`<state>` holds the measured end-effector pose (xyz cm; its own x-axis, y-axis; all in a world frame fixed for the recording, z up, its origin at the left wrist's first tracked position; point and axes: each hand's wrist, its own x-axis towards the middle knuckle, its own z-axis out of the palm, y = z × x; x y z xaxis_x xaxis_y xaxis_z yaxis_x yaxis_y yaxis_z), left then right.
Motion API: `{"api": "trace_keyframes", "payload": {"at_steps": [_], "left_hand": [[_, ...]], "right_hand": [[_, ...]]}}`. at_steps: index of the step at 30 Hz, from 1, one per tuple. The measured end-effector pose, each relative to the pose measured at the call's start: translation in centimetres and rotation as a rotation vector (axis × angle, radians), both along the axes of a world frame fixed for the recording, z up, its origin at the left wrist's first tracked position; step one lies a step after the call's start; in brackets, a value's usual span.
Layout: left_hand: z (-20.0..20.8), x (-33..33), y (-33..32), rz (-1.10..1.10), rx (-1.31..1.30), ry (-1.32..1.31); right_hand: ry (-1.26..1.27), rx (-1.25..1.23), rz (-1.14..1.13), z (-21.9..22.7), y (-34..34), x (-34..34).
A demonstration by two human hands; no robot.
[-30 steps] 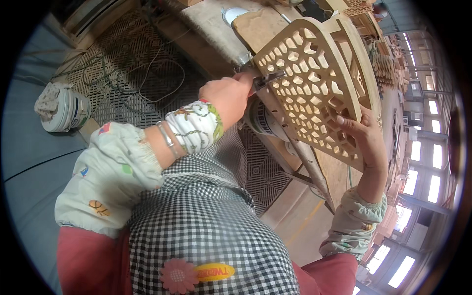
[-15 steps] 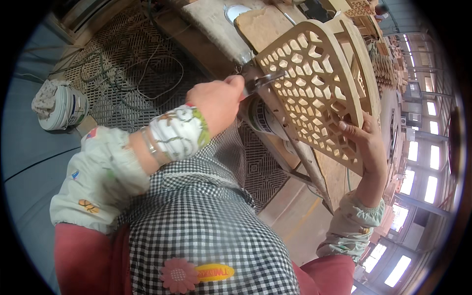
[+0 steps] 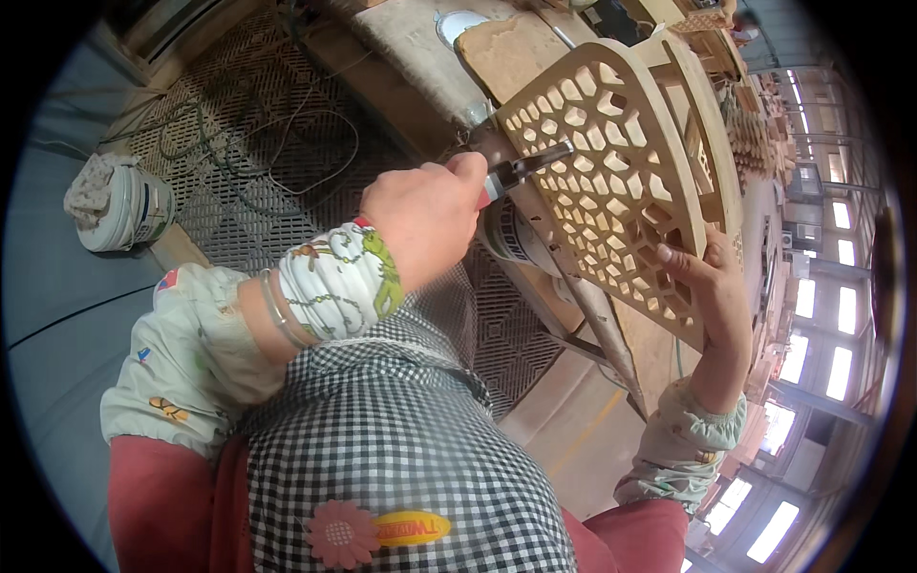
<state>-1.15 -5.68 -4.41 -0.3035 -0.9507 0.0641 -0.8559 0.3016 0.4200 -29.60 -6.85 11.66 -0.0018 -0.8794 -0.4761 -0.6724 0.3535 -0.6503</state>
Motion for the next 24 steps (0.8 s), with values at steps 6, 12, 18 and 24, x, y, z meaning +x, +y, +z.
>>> {"api": "trace_keyframes", "payload": {"at_steps": [6, 12, 18, 24], "left_hand": [[-0.6, -2.2, -0.5, 0.043, -0.034, -0.015], [0.3, -1.8, -0.8, 0.041, 0.015, -0.031], [-0.5, -2.2, -1.3, 0.057, -0.032, -0.009], [-1.0, -2.1, -1.5, 0.056, -0.054, -0.036]], "right_hand": [[-0.057, -0.032, 0.024, -0.4, -0.1, -0.2], [-0.053, -0.074, 0.073, -0.3, 0.4, 0.8], [-0.059, -0.081, 0.057, -0.3, 0.2, 0.5], [-0.106, -0.093, -0.012, -0.4, 0.6, 1.0]]}}
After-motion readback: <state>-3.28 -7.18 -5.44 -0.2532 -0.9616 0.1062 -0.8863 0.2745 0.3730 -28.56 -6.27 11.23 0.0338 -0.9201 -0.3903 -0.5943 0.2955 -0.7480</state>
